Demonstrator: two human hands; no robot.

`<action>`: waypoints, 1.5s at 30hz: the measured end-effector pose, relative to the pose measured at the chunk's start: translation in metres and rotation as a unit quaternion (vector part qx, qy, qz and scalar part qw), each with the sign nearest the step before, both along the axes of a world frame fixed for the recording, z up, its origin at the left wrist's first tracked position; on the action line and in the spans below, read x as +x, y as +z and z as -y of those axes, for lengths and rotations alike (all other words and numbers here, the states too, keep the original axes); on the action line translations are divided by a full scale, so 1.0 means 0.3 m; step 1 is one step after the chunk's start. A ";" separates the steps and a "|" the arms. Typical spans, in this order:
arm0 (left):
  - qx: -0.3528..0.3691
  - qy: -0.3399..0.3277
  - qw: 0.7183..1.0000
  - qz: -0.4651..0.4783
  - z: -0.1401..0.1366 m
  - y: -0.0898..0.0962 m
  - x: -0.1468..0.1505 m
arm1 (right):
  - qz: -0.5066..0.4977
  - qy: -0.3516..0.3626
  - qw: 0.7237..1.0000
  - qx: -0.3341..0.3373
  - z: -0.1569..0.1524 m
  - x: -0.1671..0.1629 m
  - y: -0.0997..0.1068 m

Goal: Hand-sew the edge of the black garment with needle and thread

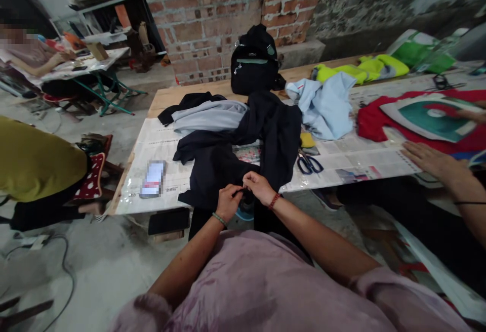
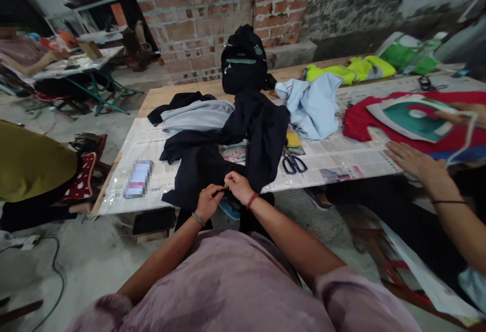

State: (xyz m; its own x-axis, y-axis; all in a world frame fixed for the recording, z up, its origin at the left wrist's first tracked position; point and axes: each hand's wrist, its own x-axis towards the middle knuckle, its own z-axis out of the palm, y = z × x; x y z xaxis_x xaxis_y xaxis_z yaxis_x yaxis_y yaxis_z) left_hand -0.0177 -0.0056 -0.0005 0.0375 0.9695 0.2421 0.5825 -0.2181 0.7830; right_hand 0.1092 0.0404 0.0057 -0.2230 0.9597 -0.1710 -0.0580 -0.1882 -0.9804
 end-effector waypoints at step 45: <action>0.050 -0.003 0.972 -0.228 0.082 0.024 -0.116 | 0.083 -0.074 0.981 0.161 -0.037 0.165 0.058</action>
State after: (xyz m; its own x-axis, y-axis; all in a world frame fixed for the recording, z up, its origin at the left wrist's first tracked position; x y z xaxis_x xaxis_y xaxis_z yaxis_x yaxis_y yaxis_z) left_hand -0.0526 -0.0300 0.0068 0.1689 0.9412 0.2925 0.8630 -0.2845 0.4174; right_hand 0.1585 0.0514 0.0230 -0.0728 0.9895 0.1246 0.1044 0.1318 -0.9858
